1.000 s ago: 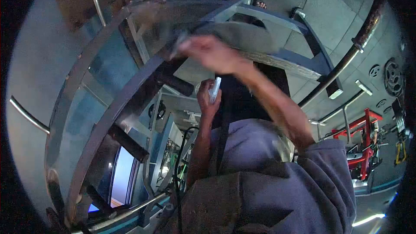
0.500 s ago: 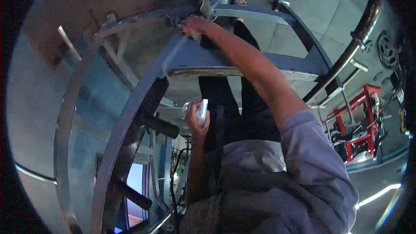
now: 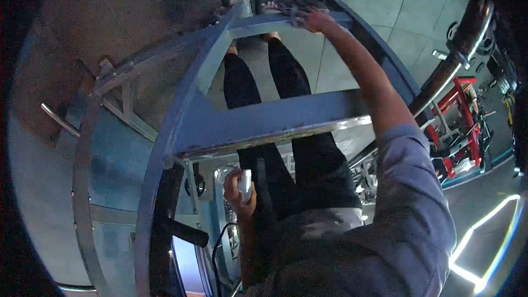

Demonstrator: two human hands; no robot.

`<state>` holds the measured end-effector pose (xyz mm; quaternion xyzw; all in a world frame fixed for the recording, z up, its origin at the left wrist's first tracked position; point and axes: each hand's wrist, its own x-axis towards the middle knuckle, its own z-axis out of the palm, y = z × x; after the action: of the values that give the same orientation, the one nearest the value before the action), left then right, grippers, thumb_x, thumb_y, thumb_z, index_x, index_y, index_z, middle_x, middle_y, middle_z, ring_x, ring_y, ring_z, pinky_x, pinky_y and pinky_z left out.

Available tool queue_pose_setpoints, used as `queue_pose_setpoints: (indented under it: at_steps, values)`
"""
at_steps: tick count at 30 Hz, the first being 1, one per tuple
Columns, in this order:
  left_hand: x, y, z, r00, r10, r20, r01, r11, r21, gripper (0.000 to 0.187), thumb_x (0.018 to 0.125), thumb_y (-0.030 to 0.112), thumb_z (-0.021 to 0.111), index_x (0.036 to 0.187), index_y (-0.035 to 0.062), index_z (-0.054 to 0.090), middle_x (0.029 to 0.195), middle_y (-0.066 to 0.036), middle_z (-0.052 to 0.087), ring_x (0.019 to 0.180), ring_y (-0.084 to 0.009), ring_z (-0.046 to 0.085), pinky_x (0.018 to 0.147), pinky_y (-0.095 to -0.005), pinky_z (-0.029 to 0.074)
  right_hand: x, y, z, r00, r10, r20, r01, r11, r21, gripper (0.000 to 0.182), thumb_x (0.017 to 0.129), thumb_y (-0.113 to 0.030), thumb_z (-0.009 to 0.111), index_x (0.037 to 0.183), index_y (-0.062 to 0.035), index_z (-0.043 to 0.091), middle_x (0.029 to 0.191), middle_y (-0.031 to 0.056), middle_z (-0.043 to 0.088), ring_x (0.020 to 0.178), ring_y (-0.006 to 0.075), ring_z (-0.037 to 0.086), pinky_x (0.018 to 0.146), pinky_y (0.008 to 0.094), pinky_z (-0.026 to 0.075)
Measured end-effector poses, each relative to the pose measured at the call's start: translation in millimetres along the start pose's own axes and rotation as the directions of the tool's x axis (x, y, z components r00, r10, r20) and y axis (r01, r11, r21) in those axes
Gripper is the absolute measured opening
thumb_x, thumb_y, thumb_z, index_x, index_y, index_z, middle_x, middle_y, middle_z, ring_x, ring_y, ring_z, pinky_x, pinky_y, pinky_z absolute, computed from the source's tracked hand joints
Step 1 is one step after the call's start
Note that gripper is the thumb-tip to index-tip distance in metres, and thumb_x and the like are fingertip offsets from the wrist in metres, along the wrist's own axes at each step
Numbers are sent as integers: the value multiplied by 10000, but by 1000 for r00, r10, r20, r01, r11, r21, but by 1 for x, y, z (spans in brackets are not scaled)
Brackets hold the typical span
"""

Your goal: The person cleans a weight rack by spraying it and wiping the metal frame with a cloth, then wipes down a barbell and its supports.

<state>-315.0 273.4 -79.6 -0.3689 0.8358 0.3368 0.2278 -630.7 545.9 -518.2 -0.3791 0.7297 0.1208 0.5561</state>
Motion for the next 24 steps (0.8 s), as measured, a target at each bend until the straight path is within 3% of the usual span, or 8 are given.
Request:
queue_pose_setpoints:
  at_steps: [4, 7, 8, 10, 12, 21, 22, 24]
  values:
    - [-40, -71, 29, 953, -255, 164, 266, 963, -47, 271, 779, 185, 647, 992, 28, 591, 960, -148, 612, 867, -329, 598, 749, -406, 475, -59, 63, -8, 948, 313, 55, -318, 939, 129, 425, 884, -442, 474, 1264, -253, 497, 1250, 66, 555, 1172, 310, 503, 956, 531, 380]
    - [-19, -25, 22, 999, -51, 4, 51, 996, -67, 263, 771, 188, 660, 974, 34, 593, 942, -149, 607, 865, -336, 595, 769, -418, 468, -57, 82, -10, 915, 364, 175, -369, 930, -4, 309, 860, -323, 543, 1117, -173, 627, 1169, 105, 601, 1101, 318, 553, 901, 463, 442]
    - [-41, -57, 26, 985, -140, 96, 155, 973, -170, 262, 767, 181, 665, 972, 35, 593, 949, -148, 606, 867, -335, 594, 773, -419, 467, -50, 84, -1, 903, 405, 144, -398, 914, -74, 282, 850, -292, 558, 1066, -137, 649, 1119, 113, 626, 1058, 312, 581, 879, 443, 457]
    - [-1, 9, -2, 990, -70, 125, 64, 997, 54, 283, 748, 157, 681, 983, 33, 587, 998, -152, 604, 883, -335, 592, 804, -414, 462, -25, 88, 22, 884, 464, 62, -459, 885, -76, 261, 847, -232, 562, 1003, -50, 664, 1070, 158, 643, 1028, 293, 608, 829, 414, 489]
    - [-13, -10, -1, 992, 125, 7, -125, 991, 48, 289, 745, 147, 675, 992, 32, 580, 1007, -153, 603, 900, -334, 590, 817, -408, 460, -43, 77, -1, 895, 444, 27, -445, 895, 25, 239, 851, -208, 554, 1008, -68, 667, 1021, 145, 659, 962, 293, 636, 789, 394, 509]
    - [-8, 7, -20, 995, -66, 79, 80, 980, -181, 263, 731, 105, 619, 969, 10, 559, 915, -172, 577, 851, -345, 581, 764, -416, 457, -154, 41, -47, 919, 319, 230, -336, 941, 35, 340, 860, -297, 532, 1090, -60, 610, 1086, 141, 619, 1004, 281, 598, 824, 386, 487]
    - [-7, 9, -18, 998, 43, -49, -53, 974, -221, 258, 727, 94, 607, 964, 4, 561, 921, -181, 579, 838, -349, 577, 751, -418, 455, -163, 38, -54, 917, 309, 253, -328, 944, 38, 352, 861, -307, 530, 1099, -59, 604, 1094, 141, 614, 1009, 279, 593, 828, 386, 485]
    - [-13, 2, -17, 999, 46, -27, -52, 959, -279, 261, 723, 94, 607, 964, 7, 562, 917, -175, 579, 838, -344, 574, 756, -414, 452, -180, 35, -68, 910, 288, 297, -319, 946, 58, 377, 863, -327, 525, 1118, -57, 592, 1108, 140, 605, 1019, 276, 585, 835, 384, 480]
